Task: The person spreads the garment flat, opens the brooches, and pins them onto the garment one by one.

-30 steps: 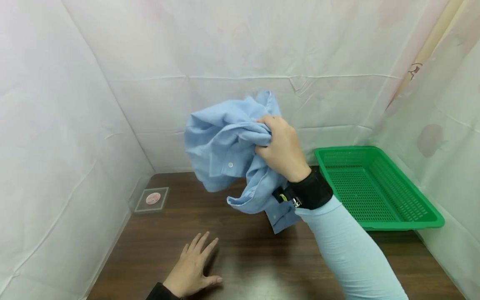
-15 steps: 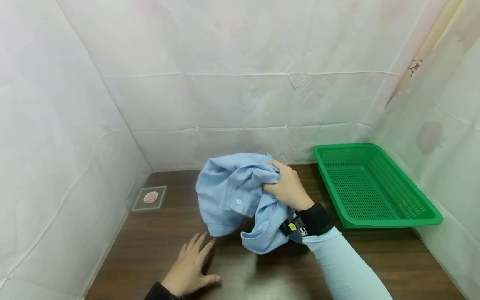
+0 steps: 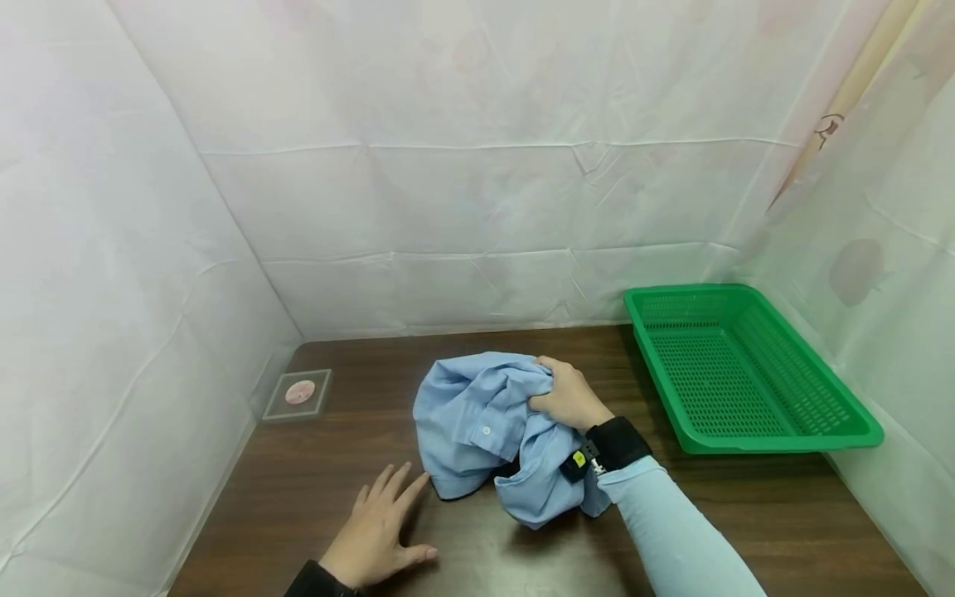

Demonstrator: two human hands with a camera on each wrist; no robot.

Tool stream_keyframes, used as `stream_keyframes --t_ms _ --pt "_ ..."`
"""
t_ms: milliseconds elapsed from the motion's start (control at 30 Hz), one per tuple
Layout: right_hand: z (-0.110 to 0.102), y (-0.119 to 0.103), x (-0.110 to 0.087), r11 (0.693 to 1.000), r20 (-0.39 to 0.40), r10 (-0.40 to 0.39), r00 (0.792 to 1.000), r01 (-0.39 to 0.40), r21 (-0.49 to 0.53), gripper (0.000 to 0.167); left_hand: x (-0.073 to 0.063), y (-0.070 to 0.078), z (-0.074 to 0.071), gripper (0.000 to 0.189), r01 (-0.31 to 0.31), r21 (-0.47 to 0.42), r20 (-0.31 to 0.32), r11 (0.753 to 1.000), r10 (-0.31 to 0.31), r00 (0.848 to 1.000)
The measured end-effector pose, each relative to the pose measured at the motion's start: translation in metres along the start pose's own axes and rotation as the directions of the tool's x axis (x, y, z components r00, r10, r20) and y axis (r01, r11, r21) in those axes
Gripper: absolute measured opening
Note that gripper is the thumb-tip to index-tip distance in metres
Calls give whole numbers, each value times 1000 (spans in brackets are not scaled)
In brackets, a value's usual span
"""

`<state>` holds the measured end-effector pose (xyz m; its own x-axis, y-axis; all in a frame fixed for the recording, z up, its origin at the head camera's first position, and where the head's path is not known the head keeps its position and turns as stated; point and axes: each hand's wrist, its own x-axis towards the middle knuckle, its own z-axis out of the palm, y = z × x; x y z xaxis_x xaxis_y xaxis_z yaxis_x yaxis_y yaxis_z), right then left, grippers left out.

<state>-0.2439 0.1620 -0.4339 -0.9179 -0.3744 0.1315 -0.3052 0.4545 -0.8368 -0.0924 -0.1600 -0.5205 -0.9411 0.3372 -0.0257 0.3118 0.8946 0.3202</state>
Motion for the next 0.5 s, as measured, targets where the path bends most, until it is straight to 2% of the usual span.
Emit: stream_keyframes --t_ms 100,167,333,500 --pt "5 11 1 999 16 24 1000 -24 -30 51 1 1 -1 100 3 2 6 1000 -3 1000" --pt "9 30 5 999 32 34 999 -33 -37 49 2 2 -2 100 4 0 9 1000 -4 1000" --pt "14 44 6 997 91 38 995 -32 -74 47 4 2 -2 99 7 -5 8 1000 -7 1000" --pt "11 48 4 990 119 41 992 -24 -140 63 10 2 -1 96 5 1 17 1000 -5 1000"
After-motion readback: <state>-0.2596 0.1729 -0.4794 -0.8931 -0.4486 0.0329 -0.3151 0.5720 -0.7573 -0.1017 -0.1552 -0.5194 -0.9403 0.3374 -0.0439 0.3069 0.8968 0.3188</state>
